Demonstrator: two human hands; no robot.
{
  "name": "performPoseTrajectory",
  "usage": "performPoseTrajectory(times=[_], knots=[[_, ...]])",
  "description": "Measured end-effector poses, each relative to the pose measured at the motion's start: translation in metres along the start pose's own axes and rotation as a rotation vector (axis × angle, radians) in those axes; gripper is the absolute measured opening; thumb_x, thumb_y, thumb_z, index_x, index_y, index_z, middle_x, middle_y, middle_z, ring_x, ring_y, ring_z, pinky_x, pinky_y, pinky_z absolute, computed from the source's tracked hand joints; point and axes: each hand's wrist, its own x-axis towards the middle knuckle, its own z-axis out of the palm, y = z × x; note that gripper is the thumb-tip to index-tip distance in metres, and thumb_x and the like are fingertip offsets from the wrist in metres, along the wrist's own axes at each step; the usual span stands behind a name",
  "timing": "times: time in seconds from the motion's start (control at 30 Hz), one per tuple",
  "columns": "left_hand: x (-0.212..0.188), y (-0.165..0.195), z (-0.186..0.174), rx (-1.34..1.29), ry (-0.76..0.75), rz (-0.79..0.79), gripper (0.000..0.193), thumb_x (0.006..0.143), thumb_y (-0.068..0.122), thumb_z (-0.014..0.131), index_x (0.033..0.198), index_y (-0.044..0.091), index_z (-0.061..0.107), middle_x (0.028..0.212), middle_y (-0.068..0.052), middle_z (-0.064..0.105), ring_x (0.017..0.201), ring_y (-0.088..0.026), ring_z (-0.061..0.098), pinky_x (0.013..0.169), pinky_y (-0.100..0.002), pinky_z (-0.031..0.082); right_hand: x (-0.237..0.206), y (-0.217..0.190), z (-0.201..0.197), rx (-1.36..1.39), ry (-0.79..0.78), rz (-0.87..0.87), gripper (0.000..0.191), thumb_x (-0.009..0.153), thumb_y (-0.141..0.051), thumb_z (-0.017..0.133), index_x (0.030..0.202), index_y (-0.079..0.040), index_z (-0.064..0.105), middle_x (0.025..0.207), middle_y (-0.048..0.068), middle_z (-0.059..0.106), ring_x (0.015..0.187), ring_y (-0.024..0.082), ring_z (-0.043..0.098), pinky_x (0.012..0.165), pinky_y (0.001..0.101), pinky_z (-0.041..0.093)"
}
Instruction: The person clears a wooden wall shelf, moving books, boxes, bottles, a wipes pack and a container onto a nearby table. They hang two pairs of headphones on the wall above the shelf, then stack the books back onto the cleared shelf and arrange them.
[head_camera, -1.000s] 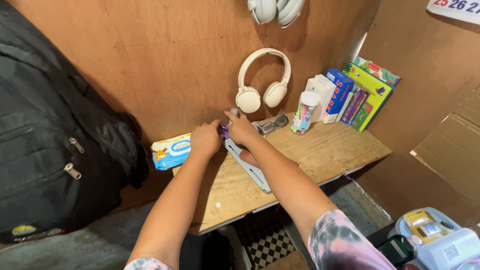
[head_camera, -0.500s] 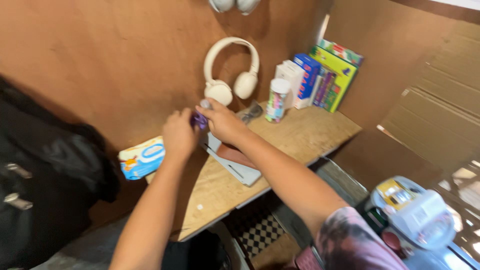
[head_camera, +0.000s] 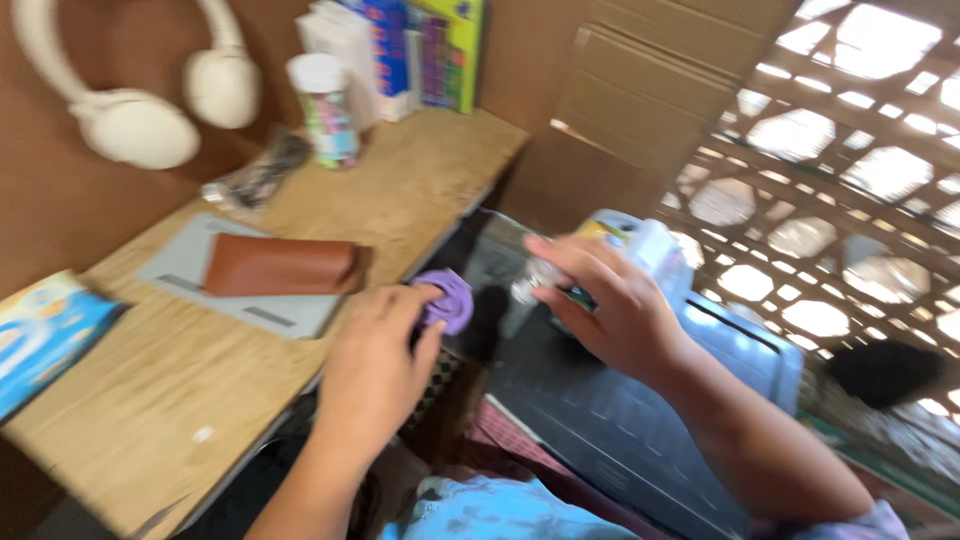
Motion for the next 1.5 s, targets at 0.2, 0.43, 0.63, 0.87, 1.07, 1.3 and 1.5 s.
performPoseTrajectory(times=[0.2,0.43,0.63,0.87,1.07,1.3,1.5], knots=[[-0.005,0.006,0.111,-0.152,-0.366,0.038,0.029,0.080,0.014,0.077,0.108,0.013,0.067,0.101,-0.011,0.066,0.102,-0.035,0.062,0.086,-0.045,0.051,-0.097,0.043,-0.003,-0.074,-0.040,0.355,0.037,0.084,-0.012,0.080,0.119,-0.008,0.066,0.116,0.010,0.069,0.092,0.023,0.072,0.079,0.0335,0.059],[-0.015,0.009,0.172,-0.172,-0.489,0.006,0.033,0.077,0.014,0.078,0.108,0.014,0.066,0.100,-0.009,0.065,0.105,-0.033,0.063,0.089,-0.043,0.051,-0.131,0.076,0.012,-0.209,-0.107,0.201,0.031,0.082,-0.015,0.080,0.109,-0.008,0.066,0.113,0.011,0.069,0.108,0.033,0.066,0.093,0.0423,0.052],[-0.021,0.007,0.184,-0.170,-0.486,-0.040,0.034,0.076,0.013,0.078,0.108,0.013,0.067,0.103,-0.009,0.065,0.108,-0.032,0.062,0.089,-0.043,0.051,-0.132,0.081,0.012,-0.233,-0.091,0.215,0.028,0.086,-0.018,0.076,0.111,-0.008,0.067,0.112,0.010,0.071,0.108,0.030,0.066,0.095,0.0424,0.051],[-0.028,0.008,0.191,-0.157,-0.429,-0.055,0.036,0.077,0.011,0.077,0.112,0.013,0.067,0.106,-0.011,0.064,0.110,-0.034,0.062,0.091,-0.044,0.051,-0.126,0.083,0.015,-0.282,-0.133,0.222,0.032,0.086,-0.022,0.075,0.115,-0.010,0.071,0.114,0.009,0.073,0.107,0.029,0.067,0.094,0.0422,0.051],[-0.033,0.010,0.182,-0.197,-0.402,-0.074,0.059,0.078,0.011,0.076,0.134,0.011,0.057,0.114,-0.014,0.062,0.114,-0.036,0.059,0.094,-0.045,0.050,-0.120,0.078,0.013,-0.292,-0.145,0.233,0.034,0.084,-0.023,0.075,0.117,-0.014,0.071,0.115,0.008,0.072,0.108,0.031,0.067,0.092,0.0422,0.052],[-0.041,0.006,0.139,-0.145,-0.387,-0.061,0.066,0.077,0.019,0.081,0.137,0.010,0.055,0.124,-0.013,0.059,0.119,-0.035,0.057,0.094,-0.044,0.050,-0.083,0.045,0.003,-0.222,-0.193,0.394,0.050,0.079,-0.028,0.079,0.126,-0.020,0.066,0.117,0.005,0.067,0.096,0.025,0.070,0.082,0.0384,0.056],[-0.049,-0.012,0.085,-0.082,-0.277,-0.094,0.056,0.081,0.021,0.079,0.132,0.008,0.061,0.123,-0.012,0.061,0.116,-0.034,0.058,0.092,-0.044,0.050,-0.024,0.017,0.031,-0.253,-0.079,0.044,0.052,0.076,-0.030,0.083,0.125,-0.016,0.067,0.115,0.008,0.067,0.107,0.032,0.065,0.091,0.0418,0.053]])
